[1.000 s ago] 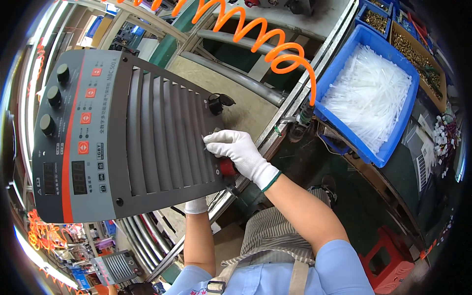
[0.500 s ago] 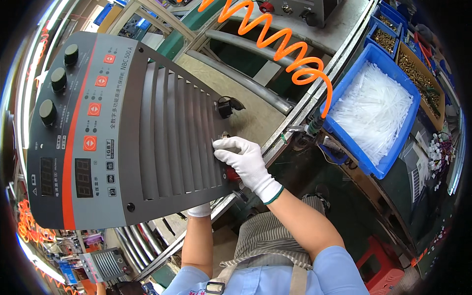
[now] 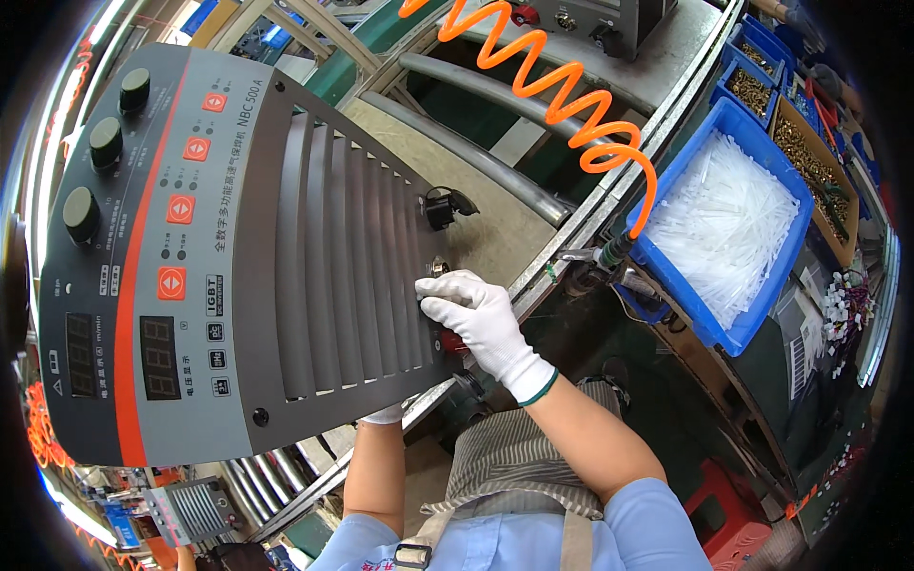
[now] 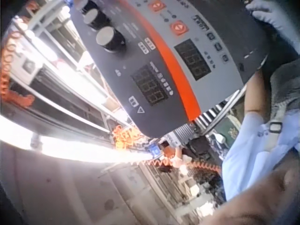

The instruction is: The person assembles an electronic device on a factory line, connecting wires to a circuit board and using a soldering iron to secure connections. They handle various components, including a metal casing and a power supply unit, while working in a busy industrial environment.

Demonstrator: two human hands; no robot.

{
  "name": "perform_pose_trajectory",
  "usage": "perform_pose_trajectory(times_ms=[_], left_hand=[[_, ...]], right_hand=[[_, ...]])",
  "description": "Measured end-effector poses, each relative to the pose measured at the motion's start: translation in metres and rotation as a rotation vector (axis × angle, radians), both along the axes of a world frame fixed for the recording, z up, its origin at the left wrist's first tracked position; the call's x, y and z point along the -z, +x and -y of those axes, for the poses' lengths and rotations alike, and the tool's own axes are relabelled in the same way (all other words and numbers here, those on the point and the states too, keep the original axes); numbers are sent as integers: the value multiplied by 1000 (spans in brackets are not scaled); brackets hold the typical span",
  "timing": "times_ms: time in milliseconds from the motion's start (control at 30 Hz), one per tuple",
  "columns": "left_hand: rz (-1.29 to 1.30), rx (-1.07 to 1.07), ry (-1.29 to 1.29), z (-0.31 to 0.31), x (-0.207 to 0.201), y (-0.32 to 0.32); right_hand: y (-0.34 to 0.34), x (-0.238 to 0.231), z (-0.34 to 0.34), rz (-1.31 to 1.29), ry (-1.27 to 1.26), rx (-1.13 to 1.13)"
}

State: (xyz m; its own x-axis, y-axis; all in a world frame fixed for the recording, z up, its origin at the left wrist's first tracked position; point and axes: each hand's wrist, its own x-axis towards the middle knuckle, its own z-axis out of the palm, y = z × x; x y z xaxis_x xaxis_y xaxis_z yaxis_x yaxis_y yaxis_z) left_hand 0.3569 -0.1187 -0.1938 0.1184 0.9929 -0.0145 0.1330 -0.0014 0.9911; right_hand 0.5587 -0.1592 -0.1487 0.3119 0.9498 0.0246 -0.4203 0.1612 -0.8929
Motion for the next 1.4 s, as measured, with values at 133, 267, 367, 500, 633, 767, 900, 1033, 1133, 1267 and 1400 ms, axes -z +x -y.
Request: perform_pose_trajectory(times_ms=[133, 267, 367, 500, 633, 767, 900, 1033, 1133, 1267, 1400], left_hand=[[20, 40, 5, -11, 4, 6], [-3, 30, 19, -8, -2, 3], [-26, 62, 41, -10, -1, 10], [-178, 120, 121, -5, -4, 20], [-442, 252, 263, 5, -14, 29], [-722, 204, 718, 21, -24, 39], [-369, 114, 749, 34, -34, 54], [-599, 326, 727, 25, -3, 70], [-667, 353, 692, -3, 21, 92], [-813, 546, 466, -25, 54, 104], [-1424, 518, 1099, -24, 34, 111]], right_hand=[[3, -8, -1, -128, -132, -5], [10, -8, -7, 340, 69, 78], [18, -15, -9, 559, 165, 116], [19, -19, -10, 235, -2, 29], [24, -6, -26, -6, -98, 91], [39, -8, -31, -23, -104, 119], [32, 0, 10, 371, -111, 263], [39, 19, 40, 334, -103, 290], [61, 24, 24, -57, -133, 273], [93, 16, -24, -242, -188, 151], [116, 7, -46, -321, -178, 135]])
